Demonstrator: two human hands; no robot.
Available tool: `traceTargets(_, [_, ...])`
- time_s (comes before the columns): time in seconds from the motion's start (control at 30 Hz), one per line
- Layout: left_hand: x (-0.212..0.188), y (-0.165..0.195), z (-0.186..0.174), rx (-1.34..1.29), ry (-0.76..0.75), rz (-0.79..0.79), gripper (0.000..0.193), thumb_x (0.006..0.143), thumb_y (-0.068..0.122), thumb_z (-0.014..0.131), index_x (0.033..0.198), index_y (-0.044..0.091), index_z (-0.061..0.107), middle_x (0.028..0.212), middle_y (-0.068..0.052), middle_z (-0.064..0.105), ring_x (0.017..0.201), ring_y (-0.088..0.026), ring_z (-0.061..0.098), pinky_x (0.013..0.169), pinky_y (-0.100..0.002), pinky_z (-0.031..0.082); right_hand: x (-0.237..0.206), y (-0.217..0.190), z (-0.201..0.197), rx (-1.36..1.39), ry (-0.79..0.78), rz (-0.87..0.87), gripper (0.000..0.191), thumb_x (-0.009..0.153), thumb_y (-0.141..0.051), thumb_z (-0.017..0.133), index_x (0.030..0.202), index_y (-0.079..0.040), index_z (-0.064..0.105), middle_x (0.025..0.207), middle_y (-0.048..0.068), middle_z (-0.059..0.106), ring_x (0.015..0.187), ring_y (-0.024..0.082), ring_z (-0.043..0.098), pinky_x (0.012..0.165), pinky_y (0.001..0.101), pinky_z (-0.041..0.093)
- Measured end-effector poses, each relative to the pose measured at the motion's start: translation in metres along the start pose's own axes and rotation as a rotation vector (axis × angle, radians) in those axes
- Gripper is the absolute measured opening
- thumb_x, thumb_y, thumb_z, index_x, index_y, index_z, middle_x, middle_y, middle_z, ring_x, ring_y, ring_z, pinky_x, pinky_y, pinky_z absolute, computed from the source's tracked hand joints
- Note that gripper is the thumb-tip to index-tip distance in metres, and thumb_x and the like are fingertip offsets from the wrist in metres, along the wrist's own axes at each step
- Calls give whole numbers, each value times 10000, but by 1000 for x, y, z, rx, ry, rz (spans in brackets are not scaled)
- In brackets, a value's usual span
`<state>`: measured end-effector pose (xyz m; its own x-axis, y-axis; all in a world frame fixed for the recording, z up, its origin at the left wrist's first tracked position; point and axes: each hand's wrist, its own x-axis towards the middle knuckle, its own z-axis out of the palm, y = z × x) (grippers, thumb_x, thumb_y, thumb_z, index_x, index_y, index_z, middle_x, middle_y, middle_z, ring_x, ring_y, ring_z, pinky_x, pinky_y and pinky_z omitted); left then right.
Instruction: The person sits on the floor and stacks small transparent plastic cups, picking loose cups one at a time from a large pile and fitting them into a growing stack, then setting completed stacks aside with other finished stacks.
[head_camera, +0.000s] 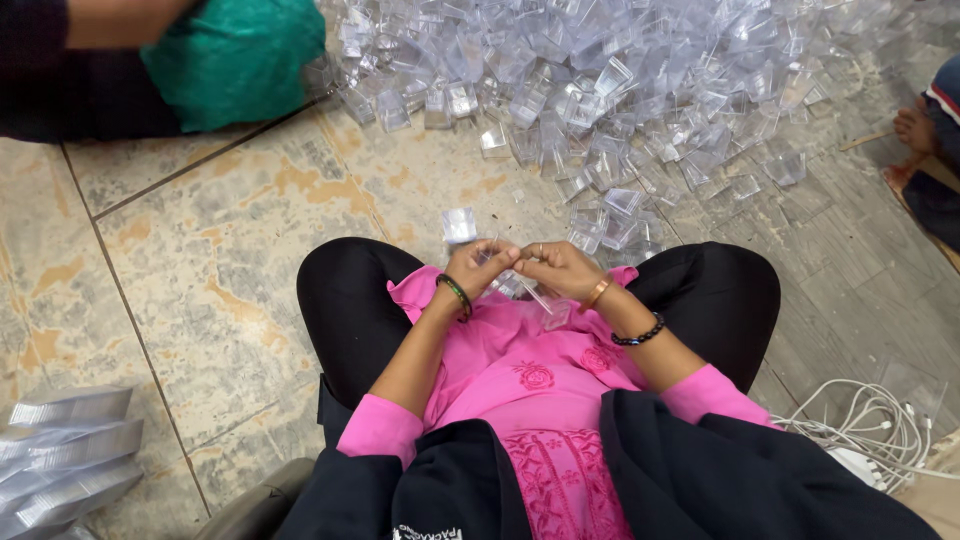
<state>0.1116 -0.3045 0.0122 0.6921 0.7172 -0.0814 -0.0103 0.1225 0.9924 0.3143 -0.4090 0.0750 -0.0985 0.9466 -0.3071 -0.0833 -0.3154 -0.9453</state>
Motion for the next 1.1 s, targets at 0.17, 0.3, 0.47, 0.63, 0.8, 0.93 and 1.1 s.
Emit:
traceTargets(0.17, [17, -4, -26, -10, 223, -328, 571, 986, 533, 520, 1261, 53, 663, 1045, -61, 724, 761, -179, 596, 648, -323, 497, 5, 8, 1, -149, 157, -14, 276, 1025, -261, 619, 1117, -37, 752, 578, -70, 548, 449, 21, 450, 419, 230, 337])
traceTargets(0.3, [14, 0, -35, 8, 159, -488, 907, 969, 762, 195, 1360, 76, 643, 1110, -97, 740, 958, -196, 682, 868, -311, 539, 8, 16, -2, -20, 101, -48, 322, 1059, -299, 561, 1112, -44, 750, 544, -63, 525, 443, 25, 449, 424, 227, 331])
traceTargets(0.47, [13, -3, -11, 239, 90, -344, 1033, 915, 803, 72, 1369, 95, 673, 1081, -164, 729, 1055, -278, 671, 984, -359, 491, 14, 29, 14, 72, -27, 18, 348, 1063, -304, 547, 1119, -22, 744, 521, -50, 502, 418, 44, 432, 418, 237, 330])
traceTargets(0.63, [17, -10, -8, 312, 97, -226, 1050, 961, 795, 75, 1251, 41, 747, 1227, -175, 707, 1235, -305, 613, 1099, -382, 406, 11, 28, 34, 199, -131, 112, 354, 1056, -305, 522, 1137, -31, 731, 500, -59, 482, 381, 42, 393, 375, 237, 296])
traceTargets(0.8, [15, 14, -13, -188, 53, -435, 935, 972, 746, 150, 1390, 59, 628, 1346, -166, 644, 1259, -320, 600, 1085, -423, 456, -1, 4, 36, 114, -64, 7, 292, 1052, -234, 584, 1200, -23, 724, 598, -87, 514, 460, 3, 399, 425, 213, 289])
traceTargets(0.93, [-9, 45, -11, -641, -146, -300, 697, 984, 581, 441, 1527, 145, 397, 1471, -73, 540, 1276, -272, 603, 1059, -464, 508, -9, -13, 38, 198, -52, -92, 287, 1061, -228, 567, 1203, -30, 719, 582, -75, 526, 433, 9, 388, 419, 215, 286])
traceTargets(1.1, [-12, 72, 2, -656, -74, -203, 603, 1019, 430, 599, 1516, 135, 428, 1465, -93, 567, 1224, -297, 626, 1013, -455, 544, -15, -21, 33, 311, 37, -103, 344, 1063, -300, 563, 1257, -37, 669, 564, -87, 461, 454, 19, 411, 440, 216, 331])
